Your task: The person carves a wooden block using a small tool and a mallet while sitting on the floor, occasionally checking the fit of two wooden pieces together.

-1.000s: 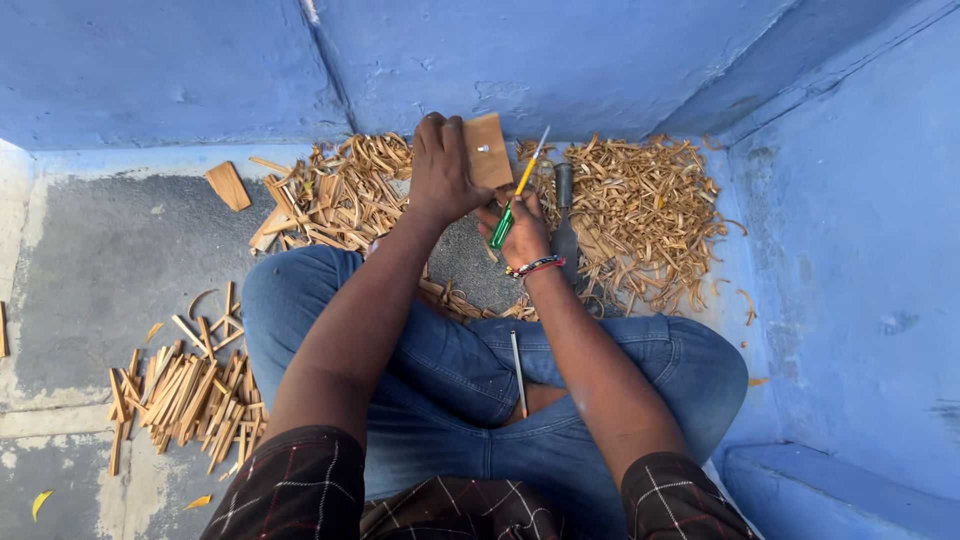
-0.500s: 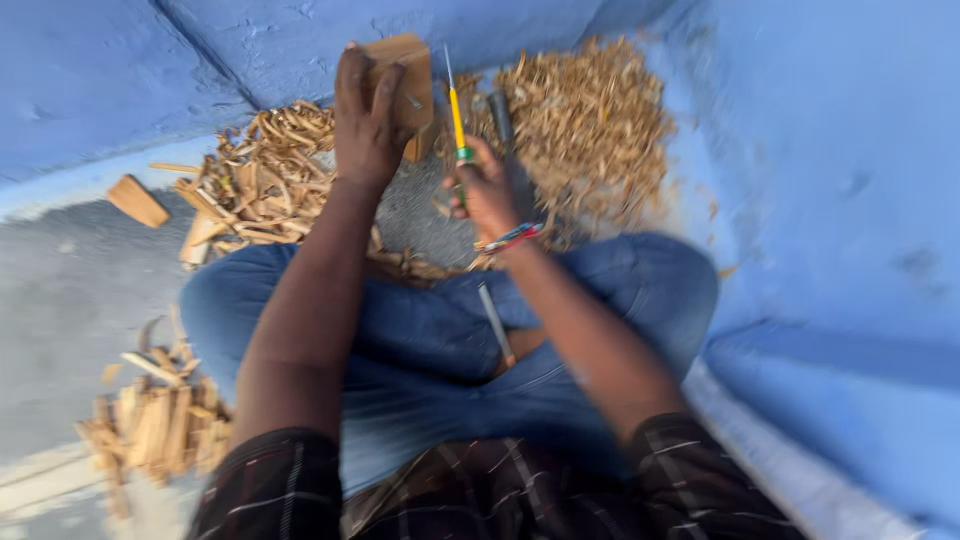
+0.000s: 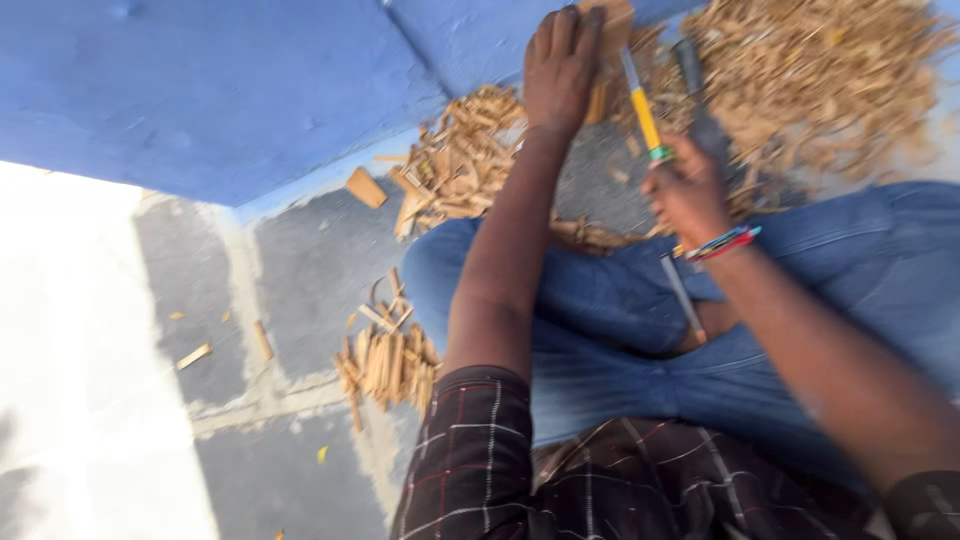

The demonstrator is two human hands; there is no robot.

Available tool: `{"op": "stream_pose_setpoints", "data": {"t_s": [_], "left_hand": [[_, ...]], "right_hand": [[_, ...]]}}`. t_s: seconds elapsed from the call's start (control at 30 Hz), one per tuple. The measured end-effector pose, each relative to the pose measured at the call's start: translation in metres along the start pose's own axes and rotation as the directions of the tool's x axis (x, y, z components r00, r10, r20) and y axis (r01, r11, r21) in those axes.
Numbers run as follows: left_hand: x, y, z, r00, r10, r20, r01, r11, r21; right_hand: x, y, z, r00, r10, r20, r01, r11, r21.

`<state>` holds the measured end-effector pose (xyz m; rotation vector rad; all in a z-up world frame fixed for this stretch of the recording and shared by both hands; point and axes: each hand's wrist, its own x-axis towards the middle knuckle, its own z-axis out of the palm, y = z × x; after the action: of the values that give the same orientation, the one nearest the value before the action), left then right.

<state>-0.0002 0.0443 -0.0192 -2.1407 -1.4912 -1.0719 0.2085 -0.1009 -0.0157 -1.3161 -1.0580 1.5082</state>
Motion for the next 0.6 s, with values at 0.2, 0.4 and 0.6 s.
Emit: {"op": "stream_pose_setpoints", "data": {"t_s": [0.2,0.4,0.6], "left_hand": [[0.019,-0.010,-0.001,0.999,-0.041,-0.025,0.037,0.992,-0.120],[0.019,-0.011,-0.008,0.995,-0.088,0.051,0.092,0.993,-0.077],[0.012,-0.014,0.001,0.994,-0.102,0.035,0.103,0.994,-0.025]], "right_hand": [[0.017,0.016,0.002,0.963,-0.269,0.037,0.271,0.958,-0.098],[0.035,0.000,0.006,0.957,-0.285,0.046,0.289,0.941,-0.175],[0.029,-0.002,0.013,0.960,-0.277,0.041,0.280,0.948,-0.155]]}}
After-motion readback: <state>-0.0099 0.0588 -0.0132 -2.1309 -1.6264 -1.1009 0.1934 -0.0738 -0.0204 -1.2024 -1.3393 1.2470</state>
